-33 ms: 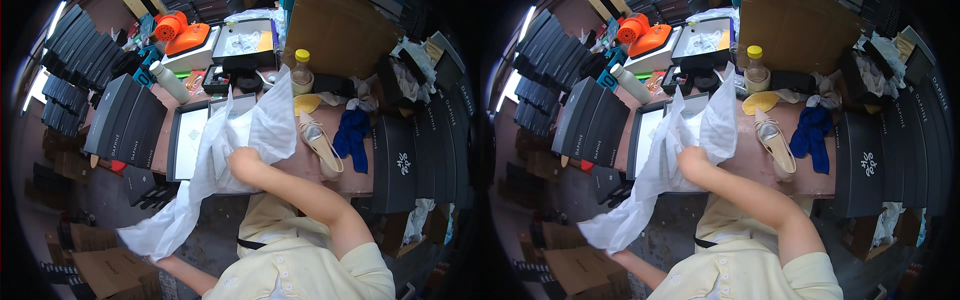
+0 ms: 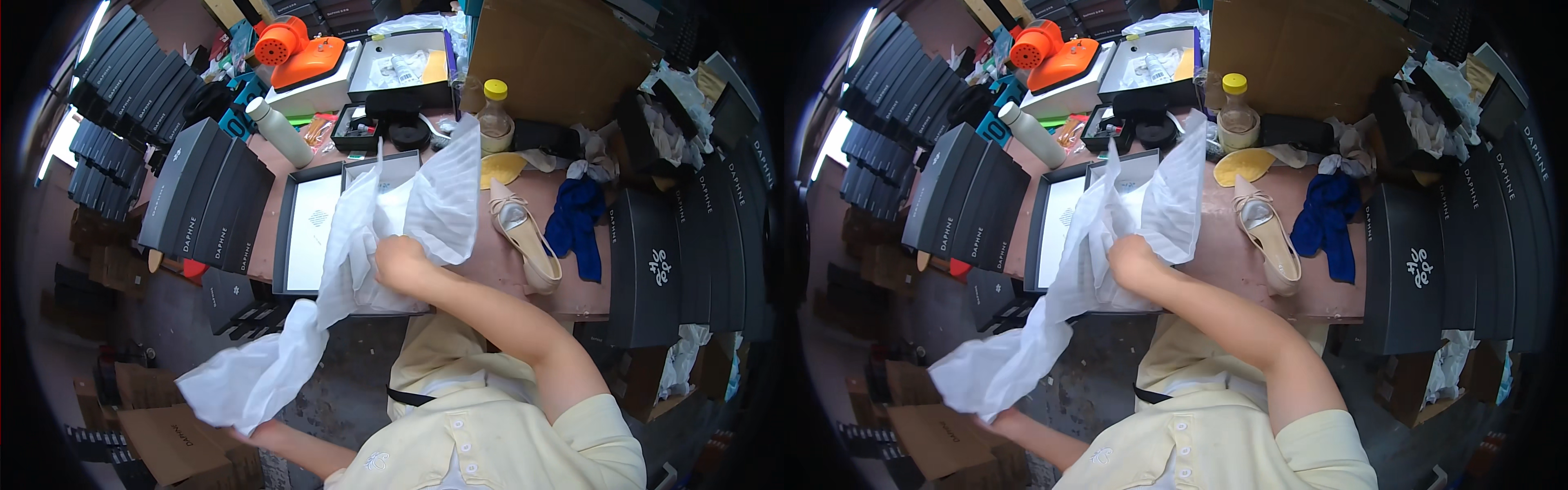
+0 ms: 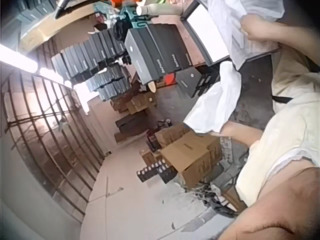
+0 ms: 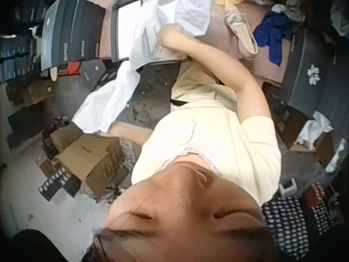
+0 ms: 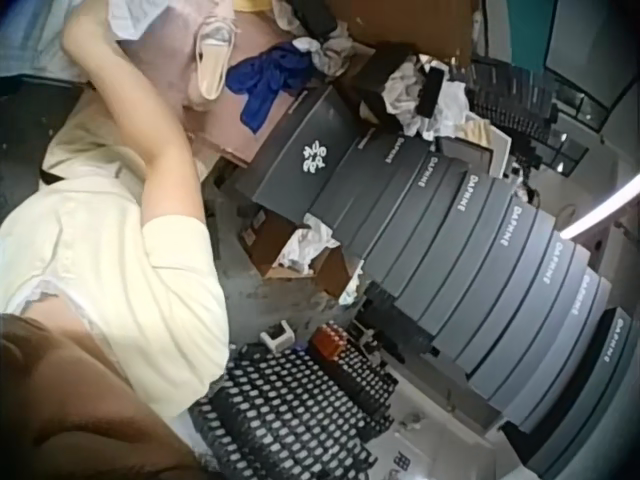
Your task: Inspecting shoes for quality and packing them into boxes with tissue paper.
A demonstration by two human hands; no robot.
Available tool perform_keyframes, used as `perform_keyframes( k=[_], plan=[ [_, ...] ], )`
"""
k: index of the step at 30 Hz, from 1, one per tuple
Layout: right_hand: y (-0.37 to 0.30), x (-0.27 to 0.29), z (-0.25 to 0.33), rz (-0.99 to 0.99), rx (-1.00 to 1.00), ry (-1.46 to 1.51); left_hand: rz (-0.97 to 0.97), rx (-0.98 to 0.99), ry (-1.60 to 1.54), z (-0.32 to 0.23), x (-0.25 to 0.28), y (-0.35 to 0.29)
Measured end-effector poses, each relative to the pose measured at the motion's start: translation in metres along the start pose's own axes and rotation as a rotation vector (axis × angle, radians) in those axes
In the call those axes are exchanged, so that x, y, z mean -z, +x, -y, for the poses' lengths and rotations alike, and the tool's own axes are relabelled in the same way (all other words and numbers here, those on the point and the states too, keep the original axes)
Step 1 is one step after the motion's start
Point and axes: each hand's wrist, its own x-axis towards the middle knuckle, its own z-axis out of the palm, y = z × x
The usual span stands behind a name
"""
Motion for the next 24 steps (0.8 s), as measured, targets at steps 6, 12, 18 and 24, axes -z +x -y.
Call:
perform_keyframes(
  k=[6,12,18,24],
  plan=[
    [0.022,-0.018,0.001,-0.257,-0.362,0.673,0.348,-0.806,-0.339,-0.103,-0.092,-0.052],
    [0.025,0.040,-0.053,-0.175,-0.324,1.304,1.118,-0.786,-0.286,-0.031,-0.139,-0.109],
    [0.003,0.041,-0.103,-0.071,-0.171,2.050,0.951,-0.968,0.551,0.070,-0.103,-0.073],
    [0.008,-0.015,-0.065,-0.195,-0.512,1.848,0.306,0.306,-0.060,0.010,-0.092,0.009]
  ],
)
